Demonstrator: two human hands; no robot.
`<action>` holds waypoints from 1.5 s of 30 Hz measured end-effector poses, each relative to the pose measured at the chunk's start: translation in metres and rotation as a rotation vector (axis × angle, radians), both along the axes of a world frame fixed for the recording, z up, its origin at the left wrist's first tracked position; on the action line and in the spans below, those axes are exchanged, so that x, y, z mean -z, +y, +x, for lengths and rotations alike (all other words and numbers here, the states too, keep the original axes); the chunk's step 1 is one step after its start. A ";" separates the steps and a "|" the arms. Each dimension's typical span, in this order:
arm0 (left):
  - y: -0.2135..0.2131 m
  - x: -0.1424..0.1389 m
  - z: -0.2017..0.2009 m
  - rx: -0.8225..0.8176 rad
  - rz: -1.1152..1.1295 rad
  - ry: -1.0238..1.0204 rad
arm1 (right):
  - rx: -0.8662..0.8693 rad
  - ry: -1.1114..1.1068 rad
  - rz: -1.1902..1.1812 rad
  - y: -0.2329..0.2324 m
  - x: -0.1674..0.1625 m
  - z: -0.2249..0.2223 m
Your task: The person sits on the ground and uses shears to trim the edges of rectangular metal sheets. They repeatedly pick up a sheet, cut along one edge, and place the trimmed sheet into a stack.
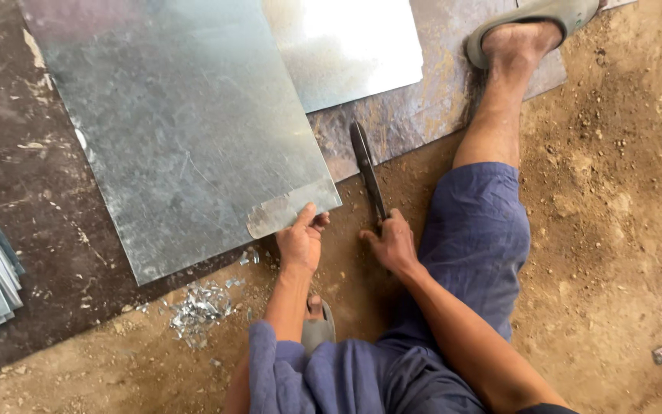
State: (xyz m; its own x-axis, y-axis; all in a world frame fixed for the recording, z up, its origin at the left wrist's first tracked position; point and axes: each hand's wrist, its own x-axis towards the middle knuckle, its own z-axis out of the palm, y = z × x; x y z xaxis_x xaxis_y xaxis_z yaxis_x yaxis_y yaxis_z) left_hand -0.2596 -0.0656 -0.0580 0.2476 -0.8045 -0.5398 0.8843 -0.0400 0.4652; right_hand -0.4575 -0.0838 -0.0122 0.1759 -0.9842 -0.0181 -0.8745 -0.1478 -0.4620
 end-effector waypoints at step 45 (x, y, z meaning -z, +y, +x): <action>-0.019 0.003 -0.016 0.064 0.036 0.078 | 0.269 -0.424 0.953 0.087 -0.030 -0.018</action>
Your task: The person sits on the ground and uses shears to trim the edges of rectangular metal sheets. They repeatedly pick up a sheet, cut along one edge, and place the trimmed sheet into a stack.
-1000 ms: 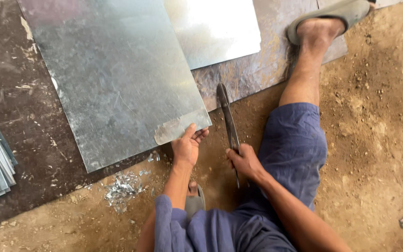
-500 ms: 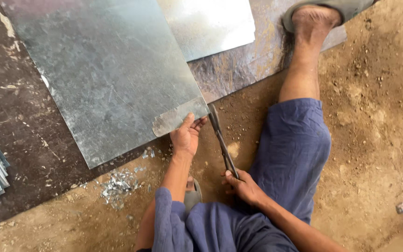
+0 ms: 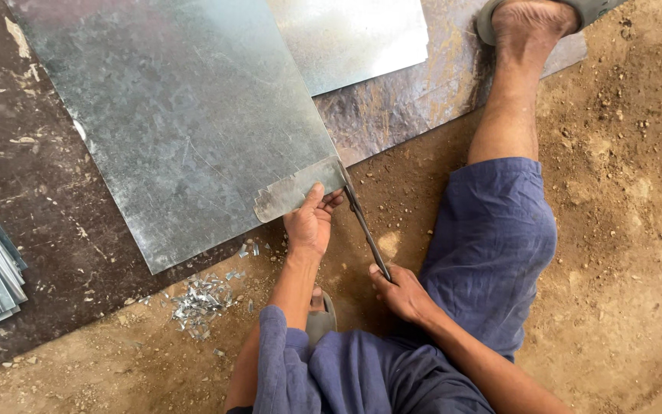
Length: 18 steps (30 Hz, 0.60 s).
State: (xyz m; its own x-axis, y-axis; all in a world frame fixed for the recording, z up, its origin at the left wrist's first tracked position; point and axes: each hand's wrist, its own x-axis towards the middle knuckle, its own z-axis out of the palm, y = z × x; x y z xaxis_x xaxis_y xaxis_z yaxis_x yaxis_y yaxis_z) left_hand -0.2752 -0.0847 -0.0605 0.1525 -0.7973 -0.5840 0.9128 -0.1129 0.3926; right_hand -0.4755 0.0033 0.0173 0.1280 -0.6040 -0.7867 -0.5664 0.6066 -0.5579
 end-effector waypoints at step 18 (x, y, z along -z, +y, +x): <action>-0.001 -0.020 -0.002 -0.008 -0.005 -0.122 | 0.051 -0.213 -0.034 -0.003 0.012 0.001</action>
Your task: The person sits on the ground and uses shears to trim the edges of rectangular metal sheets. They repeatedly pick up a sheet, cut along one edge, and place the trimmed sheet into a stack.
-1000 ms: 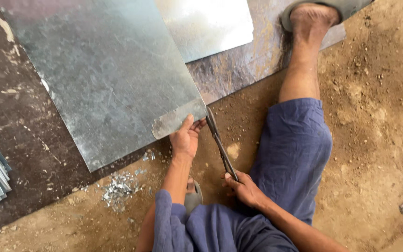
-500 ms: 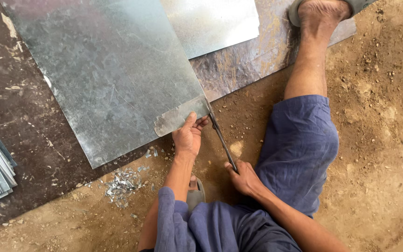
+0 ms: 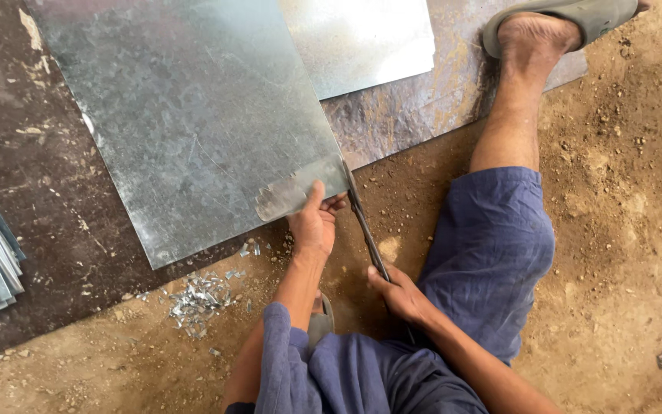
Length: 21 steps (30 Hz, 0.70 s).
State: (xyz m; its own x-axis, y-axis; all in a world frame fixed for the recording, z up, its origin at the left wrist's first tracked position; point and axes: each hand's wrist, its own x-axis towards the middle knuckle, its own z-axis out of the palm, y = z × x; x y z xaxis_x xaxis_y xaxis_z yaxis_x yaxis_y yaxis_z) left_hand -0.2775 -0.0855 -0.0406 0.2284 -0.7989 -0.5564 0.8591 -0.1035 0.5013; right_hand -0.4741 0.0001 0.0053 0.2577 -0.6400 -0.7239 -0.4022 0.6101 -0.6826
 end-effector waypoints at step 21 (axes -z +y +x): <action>-0.003 -0.016 0.005 0.010 0.021 0.006 | -0.280 0.297 -0.061 -0.020 -0.014 0.010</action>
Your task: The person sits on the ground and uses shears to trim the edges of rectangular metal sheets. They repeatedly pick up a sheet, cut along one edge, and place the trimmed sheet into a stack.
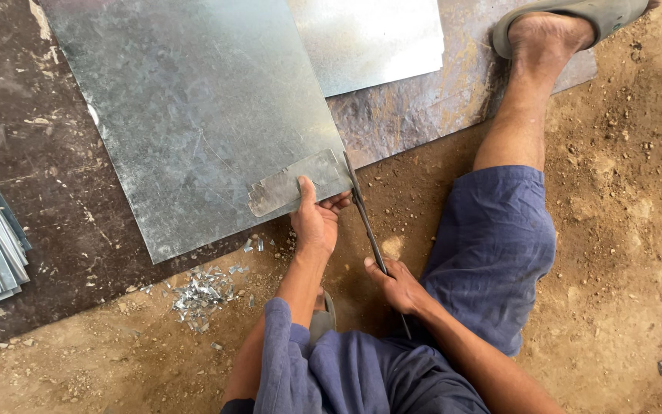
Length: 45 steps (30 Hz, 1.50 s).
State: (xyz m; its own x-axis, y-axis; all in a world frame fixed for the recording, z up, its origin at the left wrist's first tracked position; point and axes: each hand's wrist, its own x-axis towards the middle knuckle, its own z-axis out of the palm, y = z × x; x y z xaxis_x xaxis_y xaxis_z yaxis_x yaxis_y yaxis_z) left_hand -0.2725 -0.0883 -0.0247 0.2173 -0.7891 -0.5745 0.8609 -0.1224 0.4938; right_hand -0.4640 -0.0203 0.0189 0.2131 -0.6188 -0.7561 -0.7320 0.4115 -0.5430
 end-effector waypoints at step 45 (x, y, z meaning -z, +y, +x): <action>0.082 -0.005 0.279 -0.041 0.428 -0.736 | -1.075 0.208 0.362 -0.128 0.033 0.147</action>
